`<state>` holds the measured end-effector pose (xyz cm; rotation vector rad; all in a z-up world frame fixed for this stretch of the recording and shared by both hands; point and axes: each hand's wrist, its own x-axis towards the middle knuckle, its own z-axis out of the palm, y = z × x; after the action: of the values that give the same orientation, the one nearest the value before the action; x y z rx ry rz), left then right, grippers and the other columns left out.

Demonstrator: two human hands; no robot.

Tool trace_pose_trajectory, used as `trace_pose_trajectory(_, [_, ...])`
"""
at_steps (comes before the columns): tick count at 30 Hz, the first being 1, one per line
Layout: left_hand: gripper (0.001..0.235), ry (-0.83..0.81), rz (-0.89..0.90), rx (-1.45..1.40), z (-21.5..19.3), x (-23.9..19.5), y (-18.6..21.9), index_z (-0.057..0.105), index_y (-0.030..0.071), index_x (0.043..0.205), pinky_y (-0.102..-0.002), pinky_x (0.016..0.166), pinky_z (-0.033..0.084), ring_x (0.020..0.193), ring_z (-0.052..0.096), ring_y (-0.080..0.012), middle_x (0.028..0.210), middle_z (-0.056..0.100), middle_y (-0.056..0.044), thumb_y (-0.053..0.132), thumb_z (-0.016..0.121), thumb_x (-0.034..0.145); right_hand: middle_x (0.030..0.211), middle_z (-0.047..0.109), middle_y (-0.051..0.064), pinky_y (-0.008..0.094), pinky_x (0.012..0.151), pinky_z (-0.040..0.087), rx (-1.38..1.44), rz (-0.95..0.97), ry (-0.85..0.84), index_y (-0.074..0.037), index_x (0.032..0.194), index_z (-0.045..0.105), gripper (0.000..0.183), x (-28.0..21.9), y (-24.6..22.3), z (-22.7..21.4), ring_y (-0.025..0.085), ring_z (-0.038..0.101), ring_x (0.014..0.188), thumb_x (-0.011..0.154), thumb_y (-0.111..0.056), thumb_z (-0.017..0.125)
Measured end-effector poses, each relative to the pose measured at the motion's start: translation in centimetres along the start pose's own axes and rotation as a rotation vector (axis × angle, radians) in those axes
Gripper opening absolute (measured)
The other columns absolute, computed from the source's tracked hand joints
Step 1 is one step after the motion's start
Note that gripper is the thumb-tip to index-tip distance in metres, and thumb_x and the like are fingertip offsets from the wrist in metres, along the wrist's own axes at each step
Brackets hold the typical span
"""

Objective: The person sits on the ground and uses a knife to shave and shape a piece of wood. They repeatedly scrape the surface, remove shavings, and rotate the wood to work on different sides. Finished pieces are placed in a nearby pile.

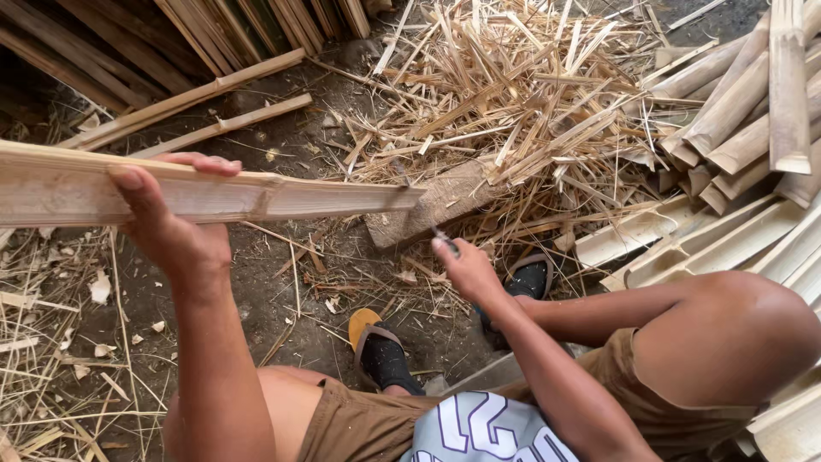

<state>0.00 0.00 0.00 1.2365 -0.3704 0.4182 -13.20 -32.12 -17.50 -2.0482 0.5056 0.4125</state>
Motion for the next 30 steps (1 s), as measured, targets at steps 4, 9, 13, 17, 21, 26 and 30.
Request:
trace_pose_trajectory(4, [0.053,-0.304,-0.068,-0.186,-0.1,-0.6,-0.7,0.069,0.003,0.102,-0.051,0.087,0.064,0.084,0.074,-0.0298,0.088,0.071,-0.017,0.055,0.072,0.104,0.067,0.059,0.006,0.036,0.057,0.05,0.182,-0.321,-0.121,-0.006,0.101,0.062,0.058,-8.0,-5.0,-1.0,0.018,0.061,0.06,0.094,-0.062,0.048])
trace_pose_trajectory(9, [0.054,-0.365,-0.068,-0.185,0.3,-0.8,-0.2,0.07,0.003,0.102,-0.052,0.091,0.063,0.087,0.073,-0.0306,0.09,0.071,-0.018,0.057,0.075,0.1,0.068,0.055,0.004,0.035,0.055,0.043,0.176,-0.441,-0.039,-0.005,0.093,0.061,0.054,-9.8,-8.7,-2.7,0.016,0.054,0.06,0.102,-0.056,0.05])
trace_pose_trajectory(13, [0.057,-0.336,-0.09,-0.185,0.1,-0.9,0.2,0.069,0.003,0.103,-0.052,0.094,0.063,0.089,0.073,-0.0309,0.09,0.071,-0.017,0.059,0.075,0.101,0.063,0.058,0.006,0.036,0.054,0.046,0.205,-0.306,-0.159,-0.005,0.096,0.065,0.054,-9.3,-7.0,-2.2,0.018,0.058,0.056,0.094,-0.057,0.051])
trace_pose_trajectory(17, [0.058,-0.315,-0.056,-0.161,-1.0,-0.2,-0.5,0.068,0.002,0.1,-0.052,0.09,0.063,0.085,0.073,-0.03,0.087,0.07,-0.017,0.06,0.073,0.101,0.074,0.064,0.006,0.037,0.061,0.047,0.136,-0.522,-0.041,-0.005,0.101,0.067,0.059,-5.5,-2.7,-0.2,0.017,0.06,0.065,0.095,-0.061,0.049])
trace_pose_trajectory(21, [0.057,-0.156,-0.094,-0.159,-2.4,-0.4,-0.4,0.067,0.003,0.099,-0.049,0.086,0.061,0.084,0.072,-0.0289,0.084,0.067,-0.015,0.059,0.071,0.104,0.078,0.064,0.012,0.042,0.065,0.049,0.034,-0.063,0.043,-0.001,0.098,0.068,0.067,1.0,1.4,0.1,0.021,0.059,0.068,0.098,-0.064,0.047])
trace_pose_trajectory(26, [0.054,-0.086,-0.043,-0.134,-1.3,1.3,-0.6,0.065,0.005,0.102,-0.047,0.082,0.063,0.081,0.072,-0.0271,0.084,0.066,-0.013,0.058,0.071,0.104,0.078,0.065,0.006,0.041,0.063,0.052,0.038,-0.091,0.07,-0.006,0.106,0.068,0.064,2.0,0.9,-0.1,0.018,0.062,0.068,0.096,-0.066,0.049])
trace_pose_trajectory(30, [0.051,-0.061,0.015,-0.002,-0.2,0.7,-1.0,0.064,0.007,0.108,-0.049,0.085,0.068,0.085,0.075,-0.0272,0.088,0.068,-0.012,0.057,0.073,0.106,0.072,0.062,0.005,0.034,0.054,0.047,0.144,-0.422,-0.096,-0.006,0.103,0.066,0.061,-3.1,-2.2,2.0,0.014,0.058,0.059,0.096,-0.064,0.049])
